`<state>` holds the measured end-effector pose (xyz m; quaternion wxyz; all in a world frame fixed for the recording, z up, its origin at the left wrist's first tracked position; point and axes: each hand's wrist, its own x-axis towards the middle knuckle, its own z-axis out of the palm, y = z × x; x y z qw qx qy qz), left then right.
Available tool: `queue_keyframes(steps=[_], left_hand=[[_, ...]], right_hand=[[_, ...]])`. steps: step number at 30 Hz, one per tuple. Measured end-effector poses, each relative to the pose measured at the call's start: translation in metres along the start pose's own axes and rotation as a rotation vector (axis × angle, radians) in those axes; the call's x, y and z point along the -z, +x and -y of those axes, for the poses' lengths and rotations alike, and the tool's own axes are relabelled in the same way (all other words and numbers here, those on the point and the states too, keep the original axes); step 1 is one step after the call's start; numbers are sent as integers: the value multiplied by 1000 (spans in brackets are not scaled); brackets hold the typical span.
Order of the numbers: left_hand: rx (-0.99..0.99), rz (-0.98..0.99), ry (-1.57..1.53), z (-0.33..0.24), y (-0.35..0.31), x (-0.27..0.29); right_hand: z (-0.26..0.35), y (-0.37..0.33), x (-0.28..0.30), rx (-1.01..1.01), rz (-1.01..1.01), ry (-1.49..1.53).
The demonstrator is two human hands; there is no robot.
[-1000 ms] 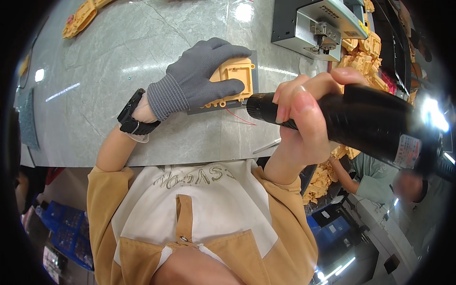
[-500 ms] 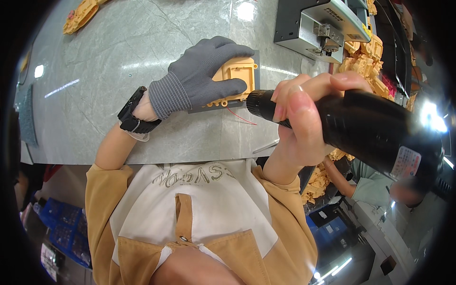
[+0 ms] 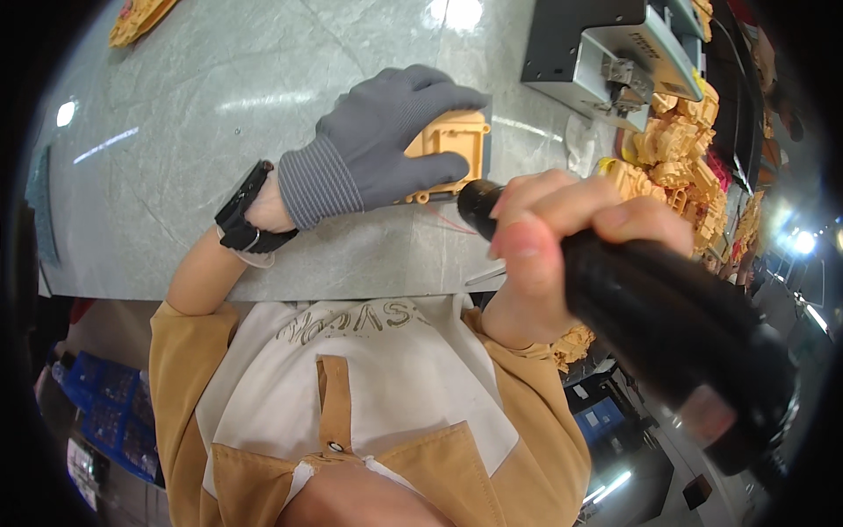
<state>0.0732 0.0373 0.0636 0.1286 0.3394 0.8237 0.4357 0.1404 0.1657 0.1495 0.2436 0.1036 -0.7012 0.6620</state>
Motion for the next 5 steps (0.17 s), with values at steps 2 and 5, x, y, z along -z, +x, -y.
queue_keyframes(steps=[2,5], left_hand=[[-38,-19,-5,1,1,1],[-2,24,3,-2,5,7]], right_hand=[[-5,-2,-3,40,-13,38],[-1,0,0,-19,-18,2]])
